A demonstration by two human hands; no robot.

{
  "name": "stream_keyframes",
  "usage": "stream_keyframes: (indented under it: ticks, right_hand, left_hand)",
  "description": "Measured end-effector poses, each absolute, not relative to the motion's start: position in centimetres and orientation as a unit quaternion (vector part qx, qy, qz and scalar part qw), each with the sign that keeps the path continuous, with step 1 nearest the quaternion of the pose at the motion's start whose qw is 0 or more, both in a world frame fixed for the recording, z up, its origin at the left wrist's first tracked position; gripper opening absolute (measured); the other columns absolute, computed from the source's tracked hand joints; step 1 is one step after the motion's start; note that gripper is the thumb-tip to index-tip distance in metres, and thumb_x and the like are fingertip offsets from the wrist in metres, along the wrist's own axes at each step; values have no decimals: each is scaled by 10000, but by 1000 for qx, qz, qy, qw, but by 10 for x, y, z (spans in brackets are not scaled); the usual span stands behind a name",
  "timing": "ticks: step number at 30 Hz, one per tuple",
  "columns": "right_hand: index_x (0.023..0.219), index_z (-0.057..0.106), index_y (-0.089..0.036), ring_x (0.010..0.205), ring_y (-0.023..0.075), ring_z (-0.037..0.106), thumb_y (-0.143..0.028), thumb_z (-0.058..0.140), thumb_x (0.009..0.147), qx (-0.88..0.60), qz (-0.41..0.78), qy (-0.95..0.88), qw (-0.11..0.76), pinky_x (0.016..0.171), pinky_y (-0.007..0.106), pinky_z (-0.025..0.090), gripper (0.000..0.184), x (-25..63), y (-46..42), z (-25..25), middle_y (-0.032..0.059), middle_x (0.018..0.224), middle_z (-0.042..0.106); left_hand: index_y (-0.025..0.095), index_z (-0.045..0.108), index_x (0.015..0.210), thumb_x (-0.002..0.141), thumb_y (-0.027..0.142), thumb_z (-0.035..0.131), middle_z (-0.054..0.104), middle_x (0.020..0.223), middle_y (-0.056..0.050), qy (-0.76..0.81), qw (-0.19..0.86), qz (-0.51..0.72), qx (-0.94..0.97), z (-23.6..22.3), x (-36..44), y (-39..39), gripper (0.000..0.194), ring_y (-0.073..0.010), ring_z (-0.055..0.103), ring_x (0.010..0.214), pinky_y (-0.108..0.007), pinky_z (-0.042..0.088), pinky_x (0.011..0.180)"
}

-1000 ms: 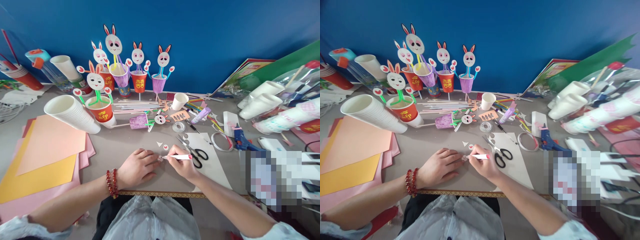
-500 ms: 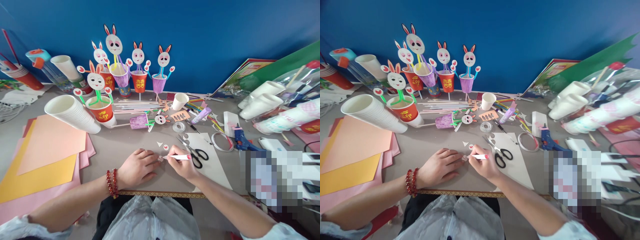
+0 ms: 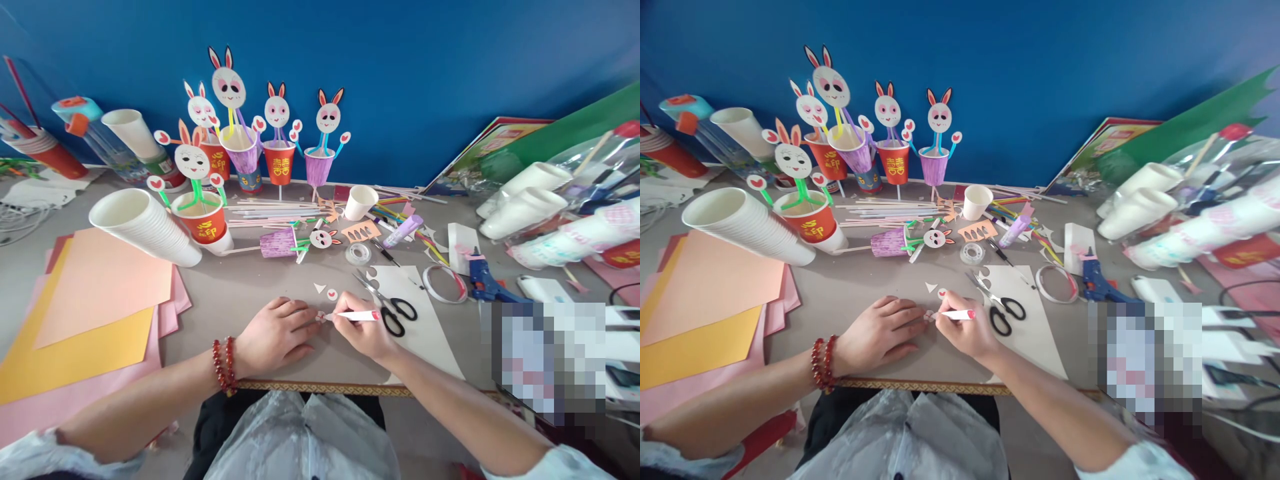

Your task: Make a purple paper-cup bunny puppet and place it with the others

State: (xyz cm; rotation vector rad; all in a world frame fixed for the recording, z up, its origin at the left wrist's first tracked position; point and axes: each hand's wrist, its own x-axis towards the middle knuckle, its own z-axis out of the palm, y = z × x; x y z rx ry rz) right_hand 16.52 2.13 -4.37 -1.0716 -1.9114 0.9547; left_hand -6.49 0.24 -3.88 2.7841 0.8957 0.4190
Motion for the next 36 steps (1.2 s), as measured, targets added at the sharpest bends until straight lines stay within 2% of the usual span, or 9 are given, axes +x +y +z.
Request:
stream_keyframes:
  ticks: [15, 36]
  right_hand:
    - [701, 459, -234, 489, 115, 447, -188, 540, 871, -413, 365, -751, 363, 531, 260, 395, 195, 165, 21, -43, -53, 573, 516]
    - [721, 477, -231, 514, 120, 490, -190, 567, 870, -412, 363, -765, 338, 520, 246, 382, 179, 165, 22, -45, -41, 596, 559]
  left_hand:
    - [219, 595, 1289, 956, 391, 550, 647, 1300, -86, 303, 84, 139, 939, -40, -65, 2, 378, -243, 560, 1203, -390, 446, 962]
    - [228, 590, 1299, 971, 383, 519, 651, 1297, -86, 301, 83, 134, 941, -39, -65, 2, 370, -244, 572, 1183, -404, 439, 969]
